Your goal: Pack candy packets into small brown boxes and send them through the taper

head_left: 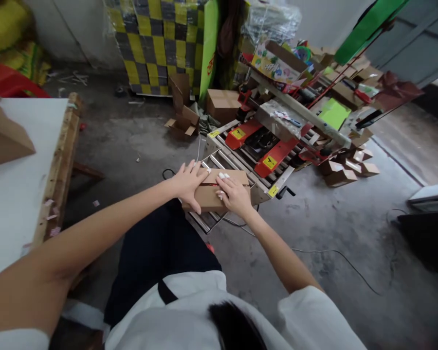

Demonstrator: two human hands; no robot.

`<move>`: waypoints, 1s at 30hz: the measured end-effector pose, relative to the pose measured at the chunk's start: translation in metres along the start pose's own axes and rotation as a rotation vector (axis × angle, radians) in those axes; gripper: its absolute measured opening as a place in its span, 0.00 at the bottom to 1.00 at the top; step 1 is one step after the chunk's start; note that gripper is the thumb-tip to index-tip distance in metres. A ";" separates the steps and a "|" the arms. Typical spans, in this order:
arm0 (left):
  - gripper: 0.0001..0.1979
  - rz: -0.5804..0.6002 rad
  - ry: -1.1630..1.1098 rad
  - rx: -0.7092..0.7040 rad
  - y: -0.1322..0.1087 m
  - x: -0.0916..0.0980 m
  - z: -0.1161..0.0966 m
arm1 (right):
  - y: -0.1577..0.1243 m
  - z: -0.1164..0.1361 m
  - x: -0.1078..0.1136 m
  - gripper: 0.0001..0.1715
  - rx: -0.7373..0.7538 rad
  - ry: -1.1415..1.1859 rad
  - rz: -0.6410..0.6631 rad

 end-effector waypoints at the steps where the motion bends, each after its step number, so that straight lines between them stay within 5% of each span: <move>1: 0.70 -0.007 0.007 0.011 0.002 0.000 -0.002 | 0.001 -0.006 0.002 0.29 0.018 0.002 0.010; 4: 0.61 -0.170 -0.038 0.105 -0.002 -0.004 -0.024 | 0.006 -0.029 0.010 0.27 -0.017 -0.028 -0.005; 7: 0.57 -0.307 -0.133 0.311 -0.006 -0.015 -0.052 | 0.011 -0.046 0.011 0.29 -0.248 -0.076 -0.122; 10: 0.54 -0.350 -0.193 0.411 -0.002 -0.022 -0.074 | 0.012 -0.032 -0.005 0.33 -0.397 -0.051 -0.177; 15: 0.33 -0.260 -0.160 0.453 0.006 -0.019 -0.076 | 0.001 0.026 -0.027 0.43 -0.264 0.048 -0.046; 21: 0.48 -0.024 -0.184 0.235 -0.009 -0.008 -0.049 | 0.005 0.038 -0.012 0.65 -0.192 0.071 0.077; 26: 0.41 -0.048 -0.291 0.220 0.006 -0.004 -0.042 | 0.014 0.016 -0.006 0.56 -0.183 0.016 0.070; 30: 0.36 -0.121 -0.499 0.113 0.058 -0.010 -0.053 | 0.012 -0.047 -0.005 0.52 -0.215 -0.045 0.072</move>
Point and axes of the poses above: each hand's wrist, its own y-axis towards the middle knuckle, its own x-axis out of the back of the hand, z = x × y, the point moved 2 cm from there along y, towards the middle knuckle, and after that the axes turned 15 degrees about x, right-handed, at the moved point
